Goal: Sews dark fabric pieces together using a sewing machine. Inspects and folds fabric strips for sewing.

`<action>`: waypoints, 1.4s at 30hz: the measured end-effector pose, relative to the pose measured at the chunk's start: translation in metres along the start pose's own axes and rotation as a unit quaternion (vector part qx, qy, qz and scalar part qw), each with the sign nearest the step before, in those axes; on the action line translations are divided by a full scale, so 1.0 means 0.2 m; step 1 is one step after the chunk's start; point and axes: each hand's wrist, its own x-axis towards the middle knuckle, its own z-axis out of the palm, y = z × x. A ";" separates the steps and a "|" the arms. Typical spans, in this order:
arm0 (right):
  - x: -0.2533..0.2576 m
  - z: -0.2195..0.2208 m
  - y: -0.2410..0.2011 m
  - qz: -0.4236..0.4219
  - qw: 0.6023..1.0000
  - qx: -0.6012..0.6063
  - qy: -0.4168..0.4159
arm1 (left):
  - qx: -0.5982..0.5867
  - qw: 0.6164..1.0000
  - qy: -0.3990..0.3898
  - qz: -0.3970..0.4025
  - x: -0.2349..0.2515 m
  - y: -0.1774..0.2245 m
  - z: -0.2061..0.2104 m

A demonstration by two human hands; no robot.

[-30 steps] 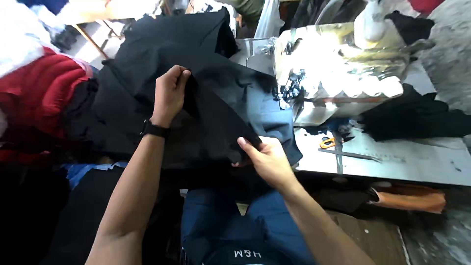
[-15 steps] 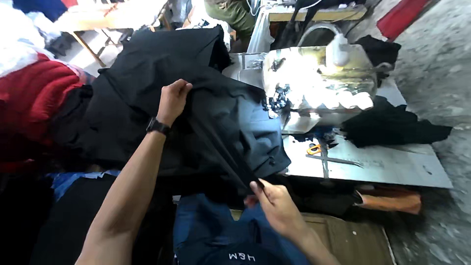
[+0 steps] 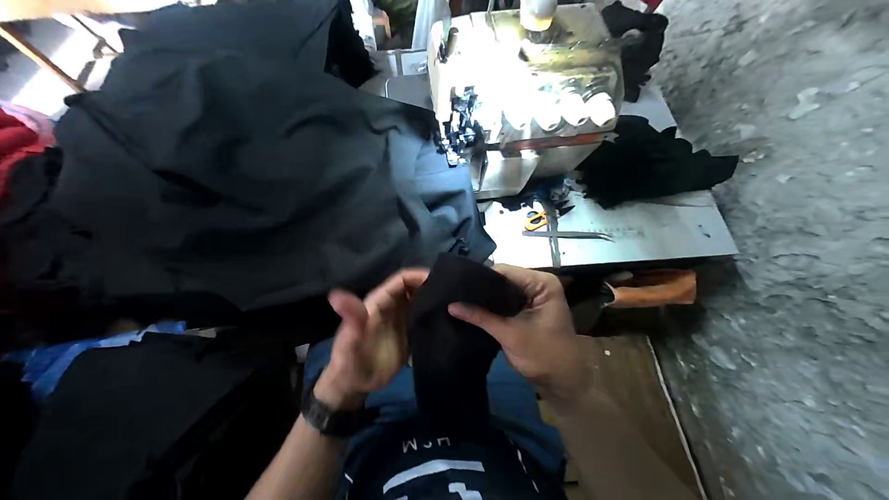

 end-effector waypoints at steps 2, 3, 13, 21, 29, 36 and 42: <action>-0.02 0.00 0.05 0.011 1.000 0.002 0.021 | 0.071 0.997 0.029 0.021 -0.08 -0.02 0.03; -0.03 -0.01 0.08 0.011 1.000 0.010 0.016 | 0.146 0.987 0.050 0.044 -0.10 0.01 0.04; 0.09 -0.18 -0.05 -0.345 0.857 -0.381 -0.013 | 0.362 0.931 -0.038 0.030 -0.18 0.42 0.01; 0.05 -0.12 0.00 -0.067 0.970 -0.056 -0.225 | 0.256 0.965 0.046 0.021 -0.12 0.36 0.03; 0.05 -0.17 -0.14 -0.096 0.892 -0.400 -0.190 | 0.668 0.744 -0.028 0.022 -0.17 0.56 0.12; 0.04 -0.14 -0.15 -0.135 0.882 -0.431 -0.135 | 0.819 0.568 -0.037 0.073 -0.19 0.53 0.20; 0.02 -0.15 -0.15 -0.061 0.957 -0.259 -0.112 | 0.665 0.740 0.013 0.100 -0.15 0.49 0.15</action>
